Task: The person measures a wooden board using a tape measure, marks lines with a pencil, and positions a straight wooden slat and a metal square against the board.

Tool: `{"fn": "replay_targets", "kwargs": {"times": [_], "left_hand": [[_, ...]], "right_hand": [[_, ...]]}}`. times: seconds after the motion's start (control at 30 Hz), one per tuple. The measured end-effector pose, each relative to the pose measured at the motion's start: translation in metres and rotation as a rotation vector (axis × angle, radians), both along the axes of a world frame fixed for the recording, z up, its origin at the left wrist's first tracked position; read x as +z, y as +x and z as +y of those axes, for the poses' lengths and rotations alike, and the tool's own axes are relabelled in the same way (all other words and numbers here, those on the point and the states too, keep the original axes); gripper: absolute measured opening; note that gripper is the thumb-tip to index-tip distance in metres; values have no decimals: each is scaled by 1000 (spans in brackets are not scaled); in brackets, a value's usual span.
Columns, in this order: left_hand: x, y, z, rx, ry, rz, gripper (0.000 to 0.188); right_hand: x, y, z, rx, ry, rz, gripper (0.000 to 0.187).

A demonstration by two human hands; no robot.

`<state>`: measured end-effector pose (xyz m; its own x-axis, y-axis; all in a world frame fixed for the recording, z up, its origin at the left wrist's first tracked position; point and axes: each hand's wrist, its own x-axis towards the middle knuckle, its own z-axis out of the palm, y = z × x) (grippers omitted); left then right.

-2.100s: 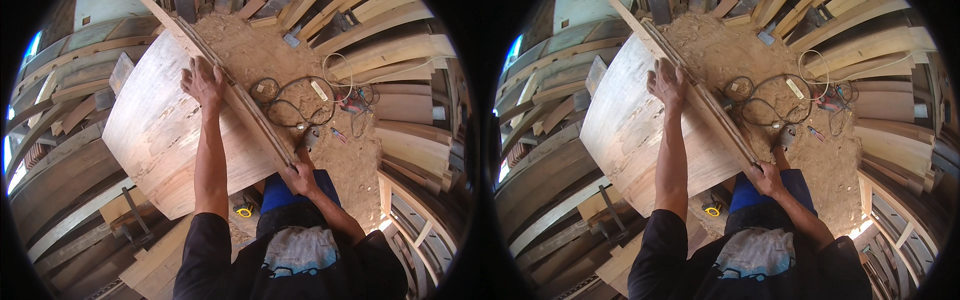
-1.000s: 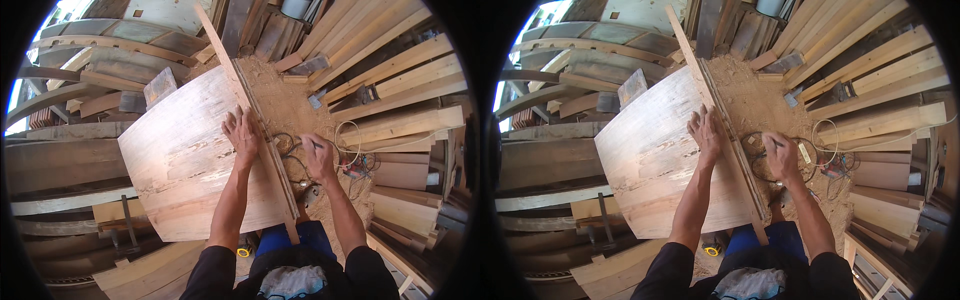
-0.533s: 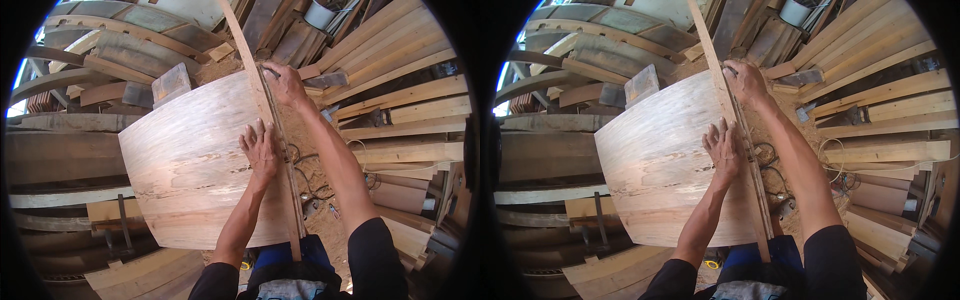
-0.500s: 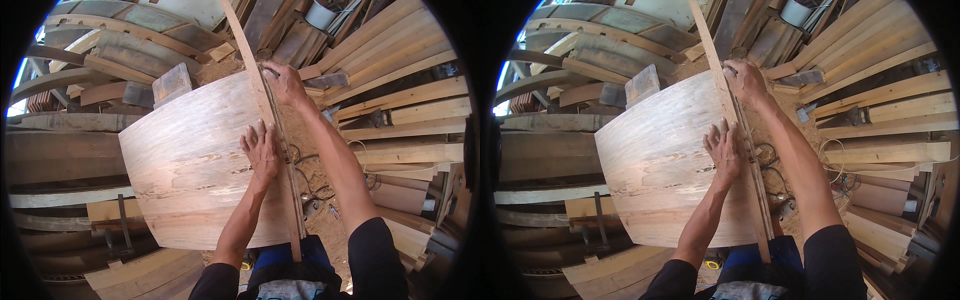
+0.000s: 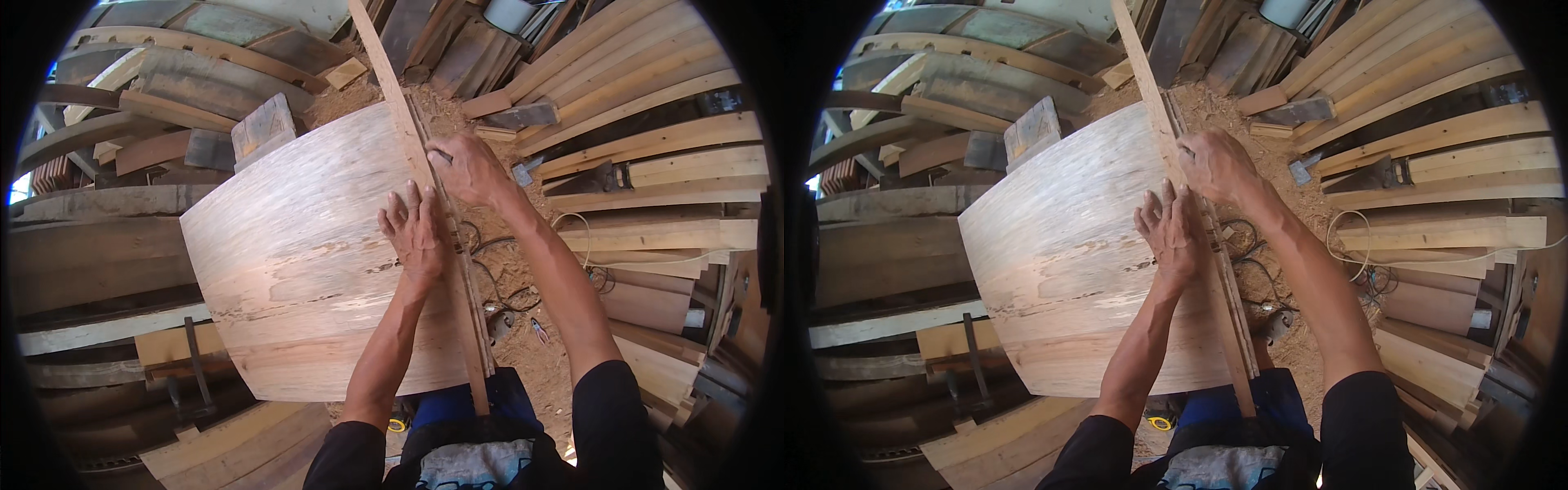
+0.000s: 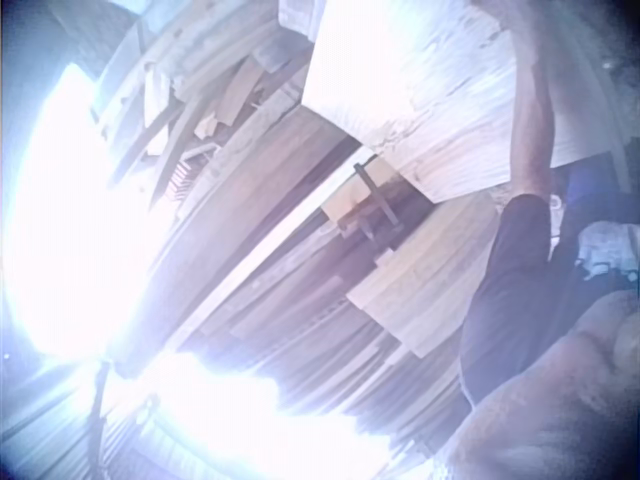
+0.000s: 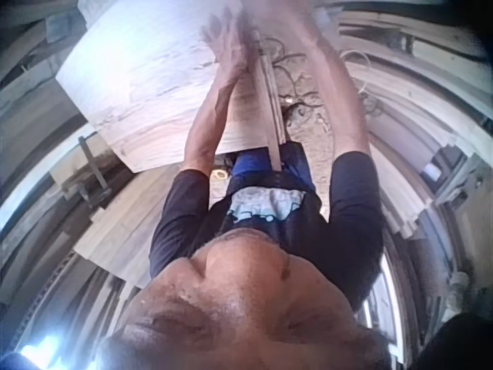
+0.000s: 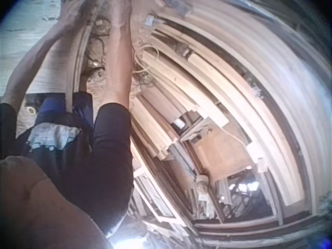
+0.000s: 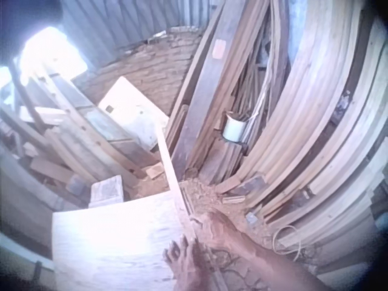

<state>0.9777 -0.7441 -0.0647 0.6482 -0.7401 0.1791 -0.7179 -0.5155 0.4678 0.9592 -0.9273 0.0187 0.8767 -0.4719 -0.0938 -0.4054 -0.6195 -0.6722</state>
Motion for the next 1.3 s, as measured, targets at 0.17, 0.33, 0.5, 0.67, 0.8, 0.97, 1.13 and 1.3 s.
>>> {"fn": "replay_targets", "kwargs": {"times": [0.17, 0.33, 0.5, 0.67, 0.8, 0.97, 1.13, 1.3], "left_hand": [[2, -3, -2, -8, 56, 24, 54], [-13, 6, 2, -34, 29, -1, 63], [-8, 0, -1, -8, 24, 26, 60], [-7, -1, -2, 8, -7, 28, 56], [-6, -2, -3, 6, -18, 21, 56], [-11, 1, -1, 12, -16, -2, 54], [-15, 3, 0, 7, -5, -13, 53], [-6, -2, -2, 8, -38, -63, 55]], "right_hand": [[11, -64, 45, 26, 20, -27, 27], [8, -113, 86, 2, 27, -131, 27], [13, -153, 116, 15, 35, -71, 28], [18, -178, 134, 19, 65, -43, 28], [21, -194, 143, 58, 80, -12, 25], [25, -199, 138, 85, 182, 9, 22], [33, -192, 131, -108, 186, -218, 18], [30, -209, 145, -187, 169, -145, 22]]}}
